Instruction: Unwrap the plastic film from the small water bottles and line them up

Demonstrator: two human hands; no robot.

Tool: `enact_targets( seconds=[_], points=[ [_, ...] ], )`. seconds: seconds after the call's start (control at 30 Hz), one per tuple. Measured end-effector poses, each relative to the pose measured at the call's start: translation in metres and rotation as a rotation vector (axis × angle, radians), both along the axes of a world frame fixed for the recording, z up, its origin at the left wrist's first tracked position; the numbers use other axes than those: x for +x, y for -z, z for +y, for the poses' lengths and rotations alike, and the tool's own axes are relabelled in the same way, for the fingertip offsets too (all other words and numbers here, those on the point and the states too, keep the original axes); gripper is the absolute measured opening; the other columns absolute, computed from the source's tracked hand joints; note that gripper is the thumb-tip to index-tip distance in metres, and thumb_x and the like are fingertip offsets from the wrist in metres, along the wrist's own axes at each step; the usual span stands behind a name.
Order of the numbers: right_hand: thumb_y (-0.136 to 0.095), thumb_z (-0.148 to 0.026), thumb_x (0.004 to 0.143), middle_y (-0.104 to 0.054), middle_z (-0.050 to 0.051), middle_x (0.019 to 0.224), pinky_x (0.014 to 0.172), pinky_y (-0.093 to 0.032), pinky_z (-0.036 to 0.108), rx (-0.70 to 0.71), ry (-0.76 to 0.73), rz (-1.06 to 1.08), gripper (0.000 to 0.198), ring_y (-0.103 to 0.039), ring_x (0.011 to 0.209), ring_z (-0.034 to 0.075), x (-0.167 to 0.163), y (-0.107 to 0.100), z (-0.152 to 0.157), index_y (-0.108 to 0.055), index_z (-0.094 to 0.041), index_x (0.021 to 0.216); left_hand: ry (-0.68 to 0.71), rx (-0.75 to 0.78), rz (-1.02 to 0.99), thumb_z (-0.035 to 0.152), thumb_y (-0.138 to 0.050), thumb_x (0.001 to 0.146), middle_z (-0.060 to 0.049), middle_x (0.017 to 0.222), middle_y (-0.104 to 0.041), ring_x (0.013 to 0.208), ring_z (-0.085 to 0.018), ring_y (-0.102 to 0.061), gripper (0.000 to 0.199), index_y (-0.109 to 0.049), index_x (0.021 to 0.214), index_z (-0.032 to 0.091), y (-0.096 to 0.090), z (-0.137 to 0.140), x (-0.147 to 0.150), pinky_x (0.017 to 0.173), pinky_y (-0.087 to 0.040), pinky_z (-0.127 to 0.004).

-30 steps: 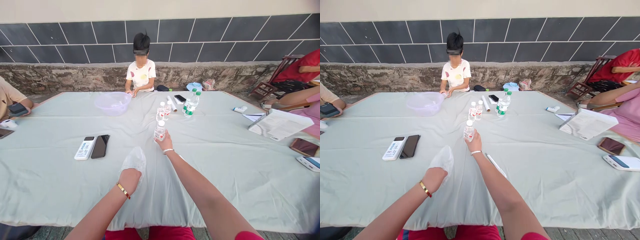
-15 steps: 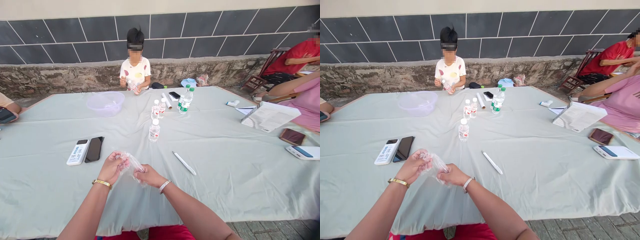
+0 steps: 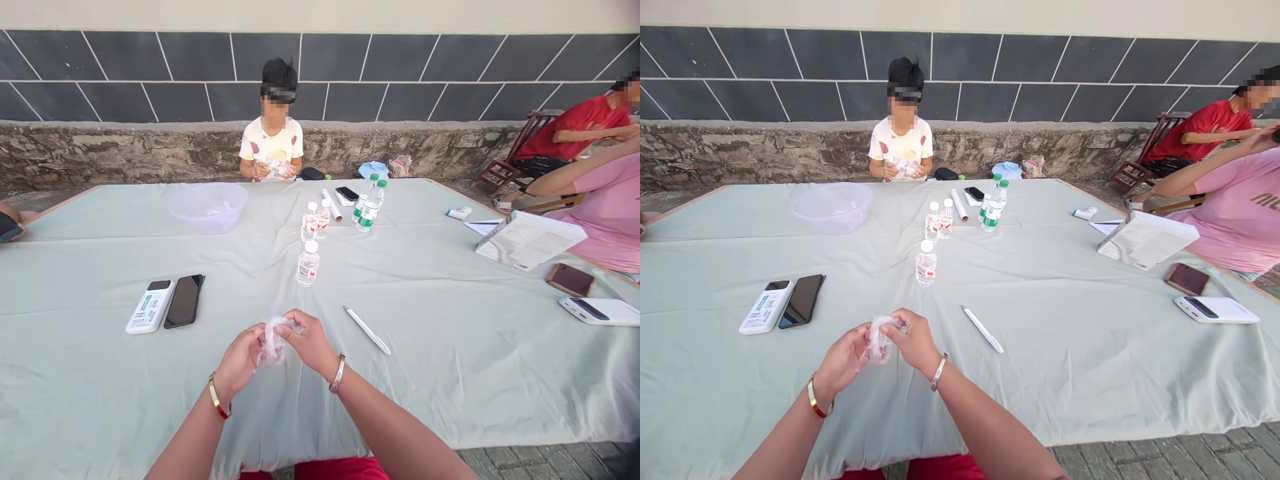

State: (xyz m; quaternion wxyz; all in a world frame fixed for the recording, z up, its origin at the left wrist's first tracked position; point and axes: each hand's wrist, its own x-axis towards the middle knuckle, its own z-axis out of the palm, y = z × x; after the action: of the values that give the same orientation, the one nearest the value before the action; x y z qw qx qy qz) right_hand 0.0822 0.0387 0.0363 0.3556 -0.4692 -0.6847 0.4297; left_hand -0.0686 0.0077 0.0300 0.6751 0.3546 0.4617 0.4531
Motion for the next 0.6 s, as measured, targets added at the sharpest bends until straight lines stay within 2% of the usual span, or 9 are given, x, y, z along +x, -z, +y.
enact_targets(
  seconds=[0.07, 0.17, 0.2, 0.3, 0.37, 0.47, 0.53, 0.6],
  points=[
    [-0.056, -0.039, 0.081, -0.055, -0.003, 0.069, 0.061, -0.041, 0.024, -0.096, 0.0, 0.12, 0.021, -0.05, 0.064, 0.011, -0.003, 0.007, 0.004, -0.056, -0.019, 0.076, -0.069, -0.01, -0.089, 0.046, -0.067, 0.071, 0.002, 0.064, -0.054, 0.055, -0.008, -0.044, 0.03, -0.06, 0.075, 0.017, 0.0, 0.001, 0.004, 0.053, -0.036, -0.022],
    [-0.058, -0.042, 0.078, -0.06, 0.0, 0.076, 0.066, -0.045, 0.026, -0.148, -0.036, 0.186, 0.024, -0.055, 0.071, 0.013, 0.009, 0.02, 0.02, -0.058, -0.019, 0.084, -0.174, 0.014, -0.091, 0.035, -0.074, 0.067, 0.005, 0.063, -0.052, 0.057, -0.007, -0.044, 0.025, -0.058, 0.073, 0.018, 0.004, 0.008, 0.006, 0.056, -0.036, -0.021],
    [-0.058, -0.043, 0.077, -0.061, 0.001, 0.08, 0.067, -0.046, 0.028, -0.151, 0.026, 0.181, 0.027, -0.056, 0.073, 0.014, 0.017, 0.026, 0.03, -0.058, -0.02, 0.089, -0.223, 0.014, -0.1, 0.033, -0.073, 0.067, 0.005, 0.064, -0.053, 0.059, -0.008, -0.045, 0.023, -0.058, 0.074, 0.018, 0.005, 0.01, 0.004, 0.058, -0.037, -0.021],
    [-0.06, -0.047, 0.073, -0.06, 0.001, 0.08, 0.067, -0.047, 0.031, -0.127, 0.4, 0.002, 0.051, -0.058, 0.071, 0.017, 0.045, 0.043, 0.073, -0.05, -0.02, 0.114, -0.346, 0.008, -0.032, 0.028, -0.069, 0.067, 0.003, 0.07, -0.058, 0.068, -0.011, -0.051, 0.014, -0.06, 0.074, 0.02, 0.01, 0.014, -0.007, 0.067, -0.042, -0.023],
    [-0.064, -0.048, 0.07, -0.058, -0.001, 0.072, 0.065, -0.046, 0.031, -0.129, 0.518, -0.186, 0.064, -0.058, 0.067, 0.018, 0.054, 0.055, 0.104, -0.044, -0.018, 0.122, -0.363, -0.013, 0.085, 0.026, -0.065, 0.065, 0.003, 0.07, -0.06, 0.072, -0.014, -0.054, 0.009, -0.059, 0.069, 0.021, 0.018, 0.014, -0.016, 0.071, -0.044, -0.025],
    [-0.065, -0.049, 0.069, -0.056, -0.003, 0.065, 0.061, -0.043, 0.029, -0.134, 0.499, -0.341, 0.057, -0.059, 0.065, 0.02, 0.044, 0.07, 0.144, -0.048, -0.019, 0.114, -0.34, -0.07, 0.167, 0.032, -0.062, 0.067, -0.001, 0.082, -0.065, 0.087, -0.02, -0.058, 0.012, -0.061, 0.073, 0.022, 0.034, 0.009, -0.029, 0.079, -0.046, -0.03],
    [-0.064, -0.049, 0.071, -0.058, -0.001, 0.066, 0.061, -0.042, 0.029, -0.117, 0.509, -0.351, 0.051, -0.059, 0.066, 0.02, 0.028, 0.075, 0.169, -0.05, -0.02, 0.11, -0.36, -0.145, 0.183, 0.045, -0.058, 0.072, -0.006, 0.1, -0.065, 0.102, -0.023, -0.057, 0.025, -0.063, 0.083, 0.023, 0.043, 0.006, -0.036, 0.086, -0.046, -0.034],
    [-0.066, -0.048, 0.07, -0.061, 0.001, 0.071, 0.063, -0.043, 0.03, -0.114, 0.515, -0.306, 0.054, -0.06, 0.07, 0.02, 0.01, 0.076, 0.196, -0.05, -0.018, 0.112, -0.358, -0.217, 0.242, 0.057, -0.049, 0.076, -0.007, 0.104, -0.063, 0.103, -0.025, -0.056, 0.037, -0.061, 0.086, 0.023, 0.045, 0.005, -0.041, 0.084, -0.047, -0.035]
  ],
)
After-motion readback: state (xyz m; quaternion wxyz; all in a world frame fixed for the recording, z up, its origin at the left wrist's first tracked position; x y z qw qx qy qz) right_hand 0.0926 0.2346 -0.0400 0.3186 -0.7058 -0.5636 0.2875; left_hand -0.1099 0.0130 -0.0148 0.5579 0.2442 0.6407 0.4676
